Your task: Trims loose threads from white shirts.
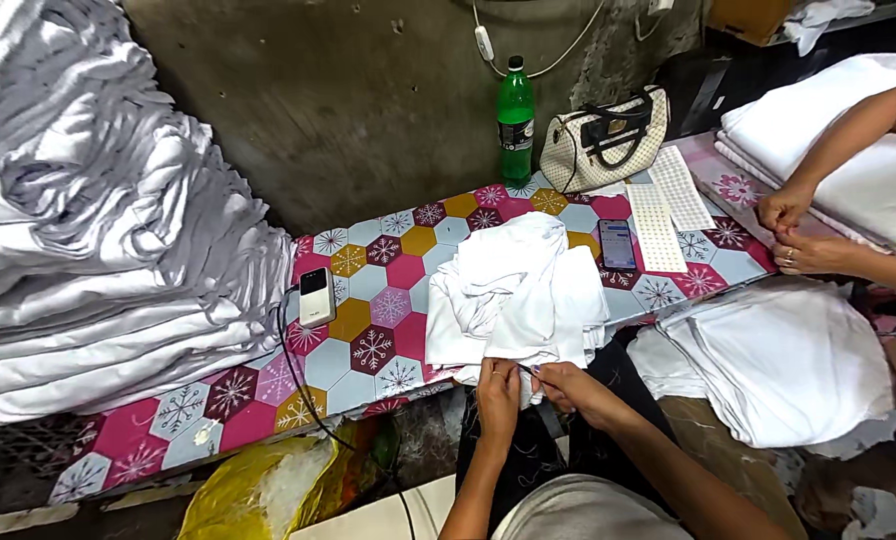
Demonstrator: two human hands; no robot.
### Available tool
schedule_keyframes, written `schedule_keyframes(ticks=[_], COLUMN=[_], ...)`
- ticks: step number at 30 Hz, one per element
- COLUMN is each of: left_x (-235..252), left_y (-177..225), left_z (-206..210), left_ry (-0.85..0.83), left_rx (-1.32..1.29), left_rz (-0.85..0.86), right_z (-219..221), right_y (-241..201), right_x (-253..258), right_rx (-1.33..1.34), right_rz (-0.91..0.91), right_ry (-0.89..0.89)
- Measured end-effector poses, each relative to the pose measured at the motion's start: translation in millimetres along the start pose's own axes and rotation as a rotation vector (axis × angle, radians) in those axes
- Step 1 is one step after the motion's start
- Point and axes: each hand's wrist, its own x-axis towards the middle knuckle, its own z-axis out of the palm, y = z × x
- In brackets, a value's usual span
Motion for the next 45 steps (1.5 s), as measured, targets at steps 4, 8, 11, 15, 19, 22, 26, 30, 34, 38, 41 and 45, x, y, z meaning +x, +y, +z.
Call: schedule_keyframes(ticks=[4,8,11,15,19,22,26,30,34,38,41,45], left_x=[-0.9,-4.1,-3.2,-4.4,-7.3,-6.9,-4.5,-2.8,-1.6,-2.4,-2.2,0.3], left_y=[0.7,-1.9,-1.1,-9.7,-15.1,-12.3,-2.4,7.9,16.5,20.3,22.7,26.1], left_z=[-8.3,-11.5,-5.7,8.4,2.6,-5.0,-18.0,-28.4,-33.5,-35.0,-35.1,-39.8], left_ry=[-0.041,-0.069,-0.074,0.038,0.015,-0.027,-0.105,-0.132,-0.131,-0.133,-0.125,-0.133], left_rx=[-0.180,-0.254,-0.118,0.009,-0.080,-0.143,-0.339,-0.469,-0.509,-0.571,-0.629,-0.724], left_rz=[-0.088,-0.140,-0.033,0.159,0.106,-0.012,-0.227,-0.400,-0.505,-0.567,-0.605,-0.677], right_z=[-8.2,-7.2,-4.9,1.1,-0.1,-10.1,-9.7,-9.3,-10.7,-7.6,-5.9,-5.0], right_y=[9.7,14.9,13.3,4.8,8.8,14.2,13.2,17.3,15.6,12.2,10.1,8.1], right_x=[0.2,-0.5,-2.2,-0.2,14.7,22.0,7.2,3.2,-1.1,-0.9,3.1,1.8], right_rx=[-0.002,-0.002,-0.013,-0.083,-0.063,0.004,0.041,0.022,0.061,0.051,0.039,0.035], right_rz=[0.040,0.078,0.063,-0.002,-0.040,-0.027,-0.028,0.015,0.053,0.075,0.080,0.094], right_ry=[-0.002,-0.038,-0.016,-0.010,-0.014,0.000,-0.086,-0.108,-0.107,-0.124,-0.145,-0.163])
